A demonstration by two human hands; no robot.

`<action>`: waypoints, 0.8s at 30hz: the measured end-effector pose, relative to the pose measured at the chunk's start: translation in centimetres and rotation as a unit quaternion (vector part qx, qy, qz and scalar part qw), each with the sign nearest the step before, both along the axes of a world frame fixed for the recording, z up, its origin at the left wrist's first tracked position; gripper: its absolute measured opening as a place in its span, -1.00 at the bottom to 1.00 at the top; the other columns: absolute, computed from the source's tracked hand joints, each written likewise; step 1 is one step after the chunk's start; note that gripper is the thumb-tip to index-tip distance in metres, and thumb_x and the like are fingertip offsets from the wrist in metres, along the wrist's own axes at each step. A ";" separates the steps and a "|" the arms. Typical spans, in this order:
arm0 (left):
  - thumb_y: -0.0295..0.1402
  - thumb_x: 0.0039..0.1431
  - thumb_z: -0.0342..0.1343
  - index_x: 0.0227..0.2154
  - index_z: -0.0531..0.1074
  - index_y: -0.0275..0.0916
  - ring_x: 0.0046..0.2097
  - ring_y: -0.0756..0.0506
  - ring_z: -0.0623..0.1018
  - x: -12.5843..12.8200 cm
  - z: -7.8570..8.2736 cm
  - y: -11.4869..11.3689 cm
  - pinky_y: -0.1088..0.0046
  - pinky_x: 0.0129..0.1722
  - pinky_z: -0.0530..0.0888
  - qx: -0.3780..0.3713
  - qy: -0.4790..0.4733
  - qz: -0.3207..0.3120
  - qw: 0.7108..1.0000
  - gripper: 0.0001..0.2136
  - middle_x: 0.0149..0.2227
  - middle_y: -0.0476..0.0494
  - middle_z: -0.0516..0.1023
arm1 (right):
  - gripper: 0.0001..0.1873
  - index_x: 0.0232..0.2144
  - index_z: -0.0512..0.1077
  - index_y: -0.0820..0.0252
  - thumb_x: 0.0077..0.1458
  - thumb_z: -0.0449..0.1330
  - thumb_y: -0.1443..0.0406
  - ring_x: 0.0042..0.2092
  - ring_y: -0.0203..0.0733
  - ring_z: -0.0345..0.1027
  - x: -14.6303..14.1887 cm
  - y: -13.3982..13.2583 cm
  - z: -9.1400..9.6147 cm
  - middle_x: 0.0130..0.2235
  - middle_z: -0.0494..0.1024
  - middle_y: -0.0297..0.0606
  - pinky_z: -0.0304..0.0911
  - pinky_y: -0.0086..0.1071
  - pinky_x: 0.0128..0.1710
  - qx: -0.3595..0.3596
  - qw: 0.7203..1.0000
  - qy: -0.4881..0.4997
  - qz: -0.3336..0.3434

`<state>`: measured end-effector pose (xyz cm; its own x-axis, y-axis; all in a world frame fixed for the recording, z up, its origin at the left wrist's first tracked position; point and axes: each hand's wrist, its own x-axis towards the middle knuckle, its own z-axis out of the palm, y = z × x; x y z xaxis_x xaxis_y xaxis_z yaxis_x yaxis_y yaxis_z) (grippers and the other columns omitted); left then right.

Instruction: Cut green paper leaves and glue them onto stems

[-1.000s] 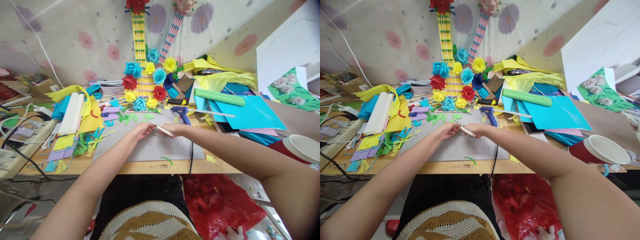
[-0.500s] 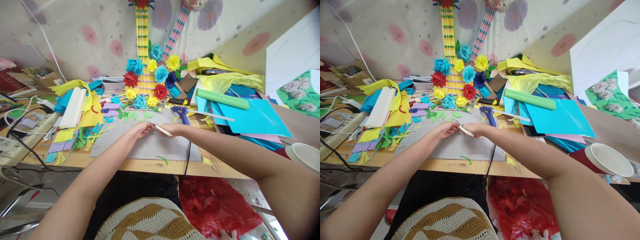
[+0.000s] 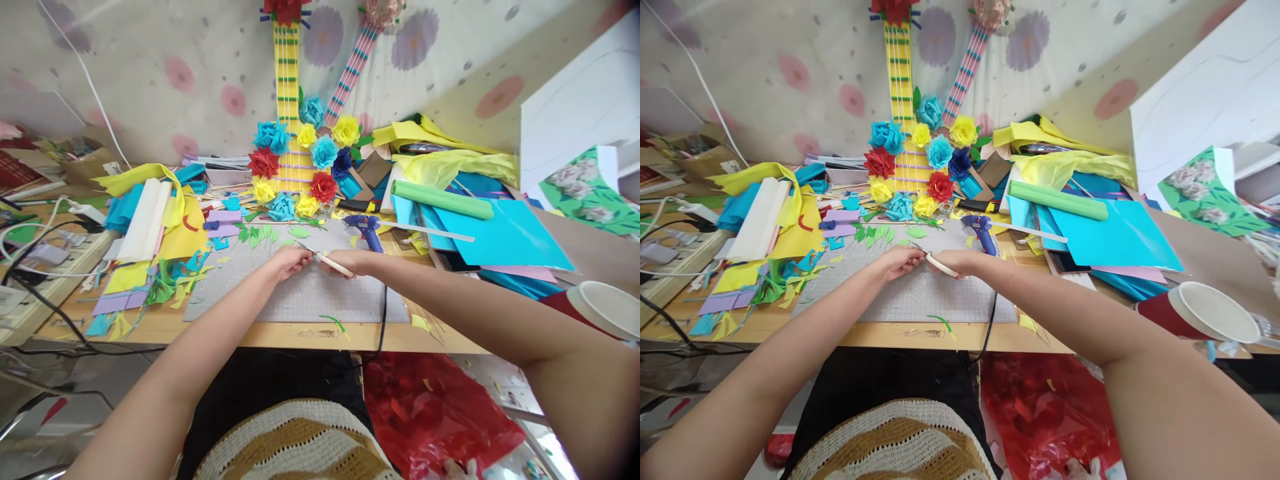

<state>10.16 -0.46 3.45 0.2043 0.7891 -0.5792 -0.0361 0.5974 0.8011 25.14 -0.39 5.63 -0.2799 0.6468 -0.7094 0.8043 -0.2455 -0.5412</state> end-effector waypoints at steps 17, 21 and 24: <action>-0.65 0.01 0.03 -0.43 0.26 -0.33 -0.63 0.15 0.24 -2.6 0.4 -1.1 0.72 -0.73 0.01 0.040 -0.112 -0.022 0.993 -0.87 -0.54 -0.15 0.45 | -0.70 -0.57 0.19 0.22 -0.24 0.30 0.43 -0.57 -0.45 0.19 -3.3 0.4 -1.4 -0.65 0.27 -0.47 0.16 -0.57 -0.55 0.119 0.921 0.271 -0.252; -0.58 0.01 0.10 -0.46 0.29 -0.33 -0.60 0.14 0.29 -2.8 0.2 -1.4 0.71 -0.69 0.09 0.054 -0.101 -0.035 0.993 -0.91 -0.51 -0.18 0.48 | -0.71 -0.54 0.19 0.22 -0.21 0.29 0.44 -0.60 -0.45 0.16 -3.1 0.9 -1.6 -0.67 0.26 -0.48 0.14 -0.56 -0.58 0.121 0.921 0.267 -0.257; -0.52 0.03 0.11 -0.49 0.31 -0.34 -0.61 0.15 0.28 -3.4 -0.1 -1.5 0.69 -0.67 0.11 0.058 -0.066 -0.046 0.995 -0.92 -0.52 -0.15 0.46 | -0.69 -0.51 0.19 0.21 -0.21 0.31 0.42 -0.60 -0.44 0.17 -2.8 1.5 -1.5 -0.66 0.26 -0.48 0.14 -0.55 -0.58 0.142 0.922 0.244 -0.265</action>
<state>6.74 -1.99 3.34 0.3472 0.8236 -0.4485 -0.0956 0.5069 0.8567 22.39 1.09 4.16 -0.1112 0.9252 -0.3629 0.2551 -0.3264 -0.9102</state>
